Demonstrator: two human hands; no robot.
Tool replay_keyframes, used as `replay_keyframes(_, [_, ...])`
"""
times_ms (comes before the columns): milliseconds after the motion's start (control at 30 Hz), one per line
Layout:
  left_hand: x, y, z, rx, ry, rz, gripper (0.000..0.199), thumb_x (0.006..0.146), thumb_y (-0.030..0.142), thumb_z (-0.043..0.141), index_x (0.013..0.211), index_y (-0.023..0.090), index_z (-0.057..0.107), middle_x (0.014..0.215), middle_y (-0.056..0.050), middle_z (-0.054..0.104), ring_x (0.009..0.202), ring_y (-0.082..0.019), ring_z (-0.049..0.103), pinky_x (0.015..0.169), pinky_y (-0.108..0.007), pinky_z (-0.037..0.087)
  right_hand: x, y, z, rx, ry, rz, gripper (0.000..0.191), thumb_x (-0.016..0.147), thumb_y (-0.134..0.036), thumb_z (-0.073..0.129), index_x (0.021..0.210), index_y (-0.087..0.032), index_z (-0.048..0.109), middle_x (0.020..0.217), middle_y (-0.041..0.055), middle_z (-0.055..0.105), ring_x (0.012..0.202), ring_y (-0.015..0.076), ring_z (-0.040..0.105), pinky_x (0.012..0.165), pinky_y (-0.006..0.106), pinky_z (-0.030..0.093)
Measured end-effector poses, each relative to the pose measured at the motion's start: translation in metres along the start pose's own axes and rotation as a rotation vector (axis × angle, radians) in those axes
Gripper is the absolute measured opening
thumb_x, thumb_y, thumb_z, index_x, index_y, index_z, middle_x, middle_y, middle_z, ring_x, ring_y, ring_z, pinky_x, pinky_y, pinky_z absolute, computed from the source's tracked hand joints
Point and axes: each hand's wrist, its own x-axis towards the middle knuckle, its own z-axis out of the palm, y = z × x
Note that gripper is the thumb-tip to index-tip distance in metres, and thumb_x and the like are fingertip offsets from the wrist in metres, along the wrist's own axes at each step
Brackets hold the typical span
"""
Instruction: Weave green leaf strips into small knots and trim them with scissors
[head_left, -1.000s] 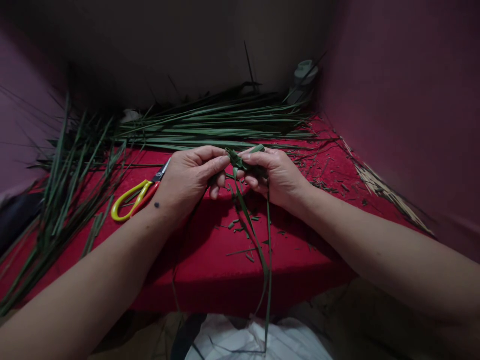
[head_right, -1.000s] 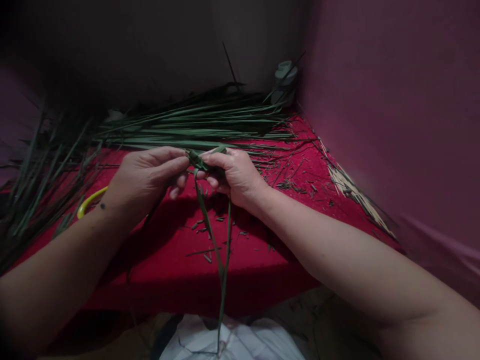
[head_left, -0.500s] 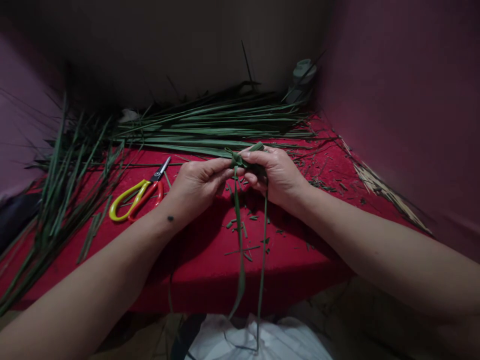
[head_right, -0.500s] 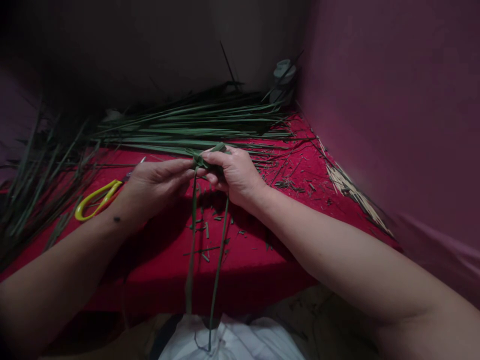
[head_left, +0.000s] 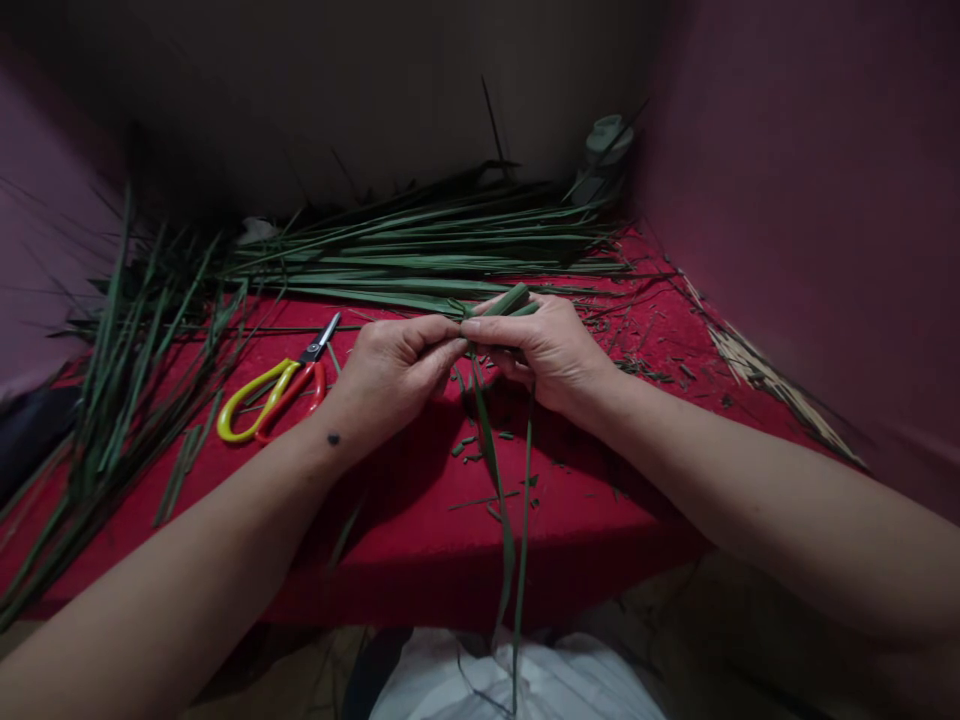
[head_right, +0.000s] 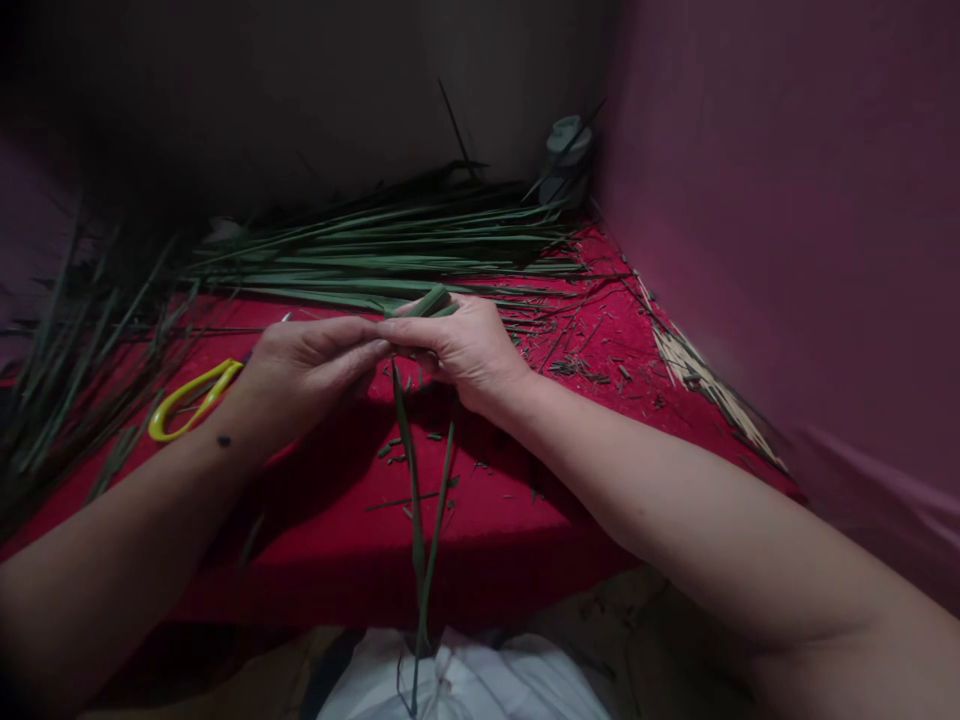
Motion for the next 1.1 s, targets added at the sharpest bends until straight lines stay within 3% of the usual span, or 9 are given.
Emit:
replay_keyframes(200, [-0.0005, 0.0067, -0.0058, -0.198, -0.145, -0.109, 0.028, 0.079, 0.026, 0.058, 0.053, 0.016, 0.054, 0.045, 0.003, 0.045, 0.043, -0.007, 0.037, 0.043, -0.020, 0.028, -0.0023, -0.0021, 0.0006, 0.013, -0.015, -0.014, 0.020, 0.063, -0.016, 0.069, 0.055, -0.015, 0.051, 0.046, -0.0061, 0.043, 0.037, 0.0025, 0.030, 0.033, 0.019, 0.018])
replay_keyframes(300, [0.0009, 0.0043, -0.0088, -0.282, -0.225, -0.176, 0.032, 0.079, 0.029, 0.059, 0.050, 0.016, 0.050, 0.042, 0.004, 0.044, 0.036, -0.005, 0.034, 0.037, -0.020, 0.024, -0.0016, -0.0022, -0.0005, 0.014, -0.032, 0.024, 0.021, 0.063, -0.018, 0.069, 0.055, -0.015, 0.050, 0.045, -0.0068, 0.040, 0.037, 0.0029, 0.028, 0.032, 0.019, 0.015])
replay_keyframes(367, [0.0021, 0.0029, -0.0097, -0.315, -0.256, -0.200, 0.031, 0.079, 0.029, 0.060, 0.052, 0.016, 0.052, 0.043, 0.003, 0.048, 0.036, -0.006, 0.039, 0.037, -0.019, 0.027, -0.0003, -0.0020, -0.0017, 0.022, -0.039, 0.047, 0.020, 0.063, -0.020, 0.070, 0.057, -0.015, 0.051, 0.045, -0.0064, 0.041, 0.037, 0.0034, 0.030, 0.032, 0.019, 0.016])
replay_keyframes(467, [0.0038, 0.0031, -0.0084, -0.413, -0.213, -0.188, 0.018, 0.078, 0.029, 0.061, 0.067, 0.015, 0.061, 0.060, -0.001, 0.062, 0.053, -0.010, 0.056, 0.053, -0.020, 0.044, 0.0004, -0.0019, -0.0023, 0.036, -0.047, 0.054, 0.019, 0.062, -0.020, 0.071, 0.060, -0.014, 0.053, 0.047, -0.0057, 0.044, 0.039, 0.0037, 0.034, 0.033, 0.018, 0.019])
replay_keyframes(533, [0.0043, 0.0043, -0.0061, -0.465, -0.127, -0.185, 0.013, 0.077, 0.028, 0.064, 0.076, 0.015, 0.064, 0.070, -0.002, 0.065, 0.062, -0.011, 0.059, 0.061, -0.022, 0.048, -0.0006, -0.0019, -0.0014, 0.036, -0.042, 0.049, 0.018, 0.063, -0.019, 0.071, 0.061, -0.014, 0.054, 0.048, -0.0054, 0.046, 0.039, 0.0034, 0.034, 0.033, 0.018, 0.021])
replay_keyframes(800, [0.0029, 0.0019, -0.0008, -0.554, -0.024, -0.190, 0.012, 0.075, 0.023, 0.064, 0.067, 0.015, 0.059, 0.061, 0.001, 0.057, 0.051, -0.008, 0.051, 0.050, -0.021, 0.041, -0.0009, -0.0036, -0.0002, 0.100, -0.040, 0.138, 0.013, 0.069, -0.025, 0.065, 0.067, -0.015, 0.057, 0.054, -0.0010, 0.057, 0.039, 0.0050, 0.041, 0.034, 0.017, 0.026])
replay_keyframes(967, [0.0032, -0.0018, -0.0022, -0.635, -0.027, -0.206, 0.010, 0.074, 0.022, 0.064, 0.067, 0.016, 0.059, 0.060, 0.001, 0.056, 0.048, -0.008, 0.048, 0.045, -0.022, 0.038, 0.0012, -0.0079, -0.0020, 0.104, -0.051, 0.203, 0.023, 0.074, -0.038, 0.060, 0.074, -0.015, 0.062, 0.058, 0.0035, 0.062, 0.040, 0.0080, 0.045, 0.035, 0.019, 0.030])
replay_keyframes(1100, [0.0045, -0.0029, -0.0034, -0.673, -0.045, -0.218, 0.011, 0.073, 0.020, 0.065, 0.066, 0.015, 0.058, 0.059, 0.001, 0.056, 0.047, -0.008, 0.048, 0.044, -0.021, 0.038, -0.0002, -0.0102, -0.0011, 0.094, -0.043, 0.211, 0.023, 0.070, -0.036, 0.065, 0.076, -0.014, 0.063, 0.060, 0.0035, 0.063, 0.043, 0.0089, 0.049, 0.037, 0.019, 0.034])
